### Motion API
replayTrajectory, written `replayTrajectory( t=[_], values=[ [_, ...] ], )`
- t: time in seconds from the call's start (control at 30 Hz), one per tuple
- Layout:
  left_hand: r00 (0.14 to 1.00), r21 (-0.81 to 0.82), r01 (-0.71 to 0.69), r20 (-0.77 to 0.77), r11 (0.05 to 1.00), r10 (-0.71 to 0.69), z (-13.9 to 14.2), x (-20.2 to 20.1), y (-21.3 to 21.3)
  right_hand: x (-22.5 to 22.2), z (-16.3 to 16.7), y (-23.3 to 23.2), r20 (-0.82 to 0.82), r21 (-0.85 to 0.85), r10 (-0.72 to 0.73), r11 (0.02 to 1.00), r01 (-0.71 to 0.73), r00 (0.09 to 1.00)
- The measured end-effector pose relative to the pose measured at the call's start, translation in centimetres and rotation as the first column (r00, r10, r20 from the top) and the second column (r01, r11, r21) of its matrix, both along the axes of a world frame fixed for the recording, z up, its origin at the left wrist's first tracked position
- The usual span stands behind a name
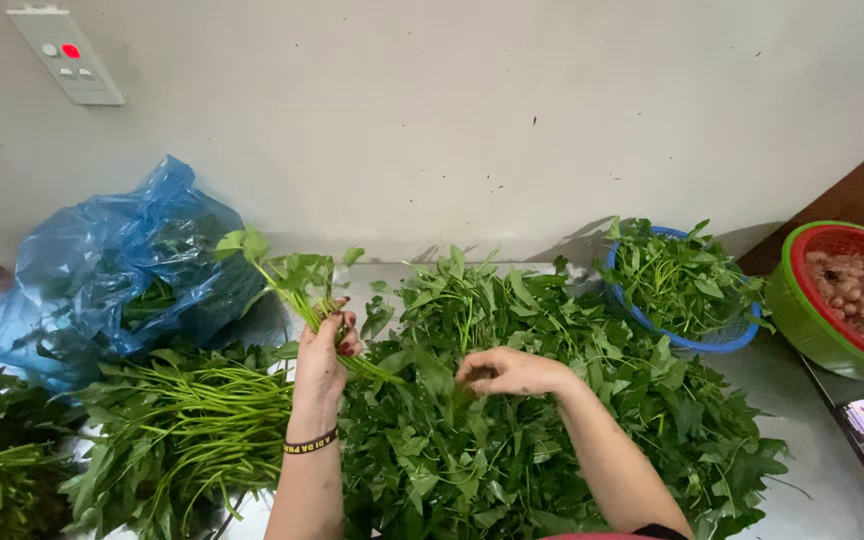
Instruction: The person picks edible leaves and tender stem tips from piles of water spinach on a stainless steel table, stripping usable portions by hand and placing them into a growing pile while discarding tough stalks. The sorted greens accumulate in a blue basin and on the table as the person works through the pile.
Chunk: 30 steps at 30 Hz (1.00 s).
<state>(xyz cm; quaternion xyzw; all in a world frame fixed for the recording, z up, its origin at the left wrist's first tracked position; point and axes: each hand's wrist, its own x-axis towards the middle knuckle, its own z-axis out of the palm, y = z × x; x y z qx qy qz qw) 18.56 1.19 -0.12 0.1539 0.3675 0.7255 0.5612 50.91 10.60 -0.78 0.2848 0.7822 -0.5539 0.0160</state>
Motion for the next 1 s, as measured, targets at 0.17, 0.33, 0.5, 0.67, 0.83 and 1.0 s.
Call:
replayTrajectory(
  t=[0.17,0.33,0.5,0.67,0.83,1.0],
  values=[
    [1.000,-0.016,-0.015,-0.006,1.000,0.015,-0.4,0.0,0.6,-5.1,-4.7,2.1,0.246,0.458,-0.212,0.886,0.079,0.946],
    [0.995,-0.045,-0.018,-0.094,0.999,0.013,-1.8,-0.3,0.7,-9.2,-8.7,1.3,0.373,0.515,-0.323,0.852,0.095,0.869],
    [0.995,-0.049,-0.008,-0.099,0.999,0.003,-4.0,-1.2,1.2,-8.2,-8.0,1.8,-0.023,0.078,-0.364,0.928,0.364,0.931],
    [0.984,-0.257,-0.009,-0.175,0.966,-0.037,-5.6,-0.7,2.0,-6.2,-4.0,0.8,-0.082,-0.302,-0.431,0.870,0.390,0.898],
    [0.959,-0.274,0.232,-0.094,0.933,-0.266,-6.2,1.6,2.3,-5.5,-1.9,-3.0,-0.363,-0.301,-0.395,0.907,0.295,0.844],
    [0.935,-0.129,0.354,0.037,0.926,-0.352,-7.0,3.4,2.7,-5.8,-2.8,-4.8,-0.390,-0.247,-0.362,0.927,0.282,0.847]
  ],
)
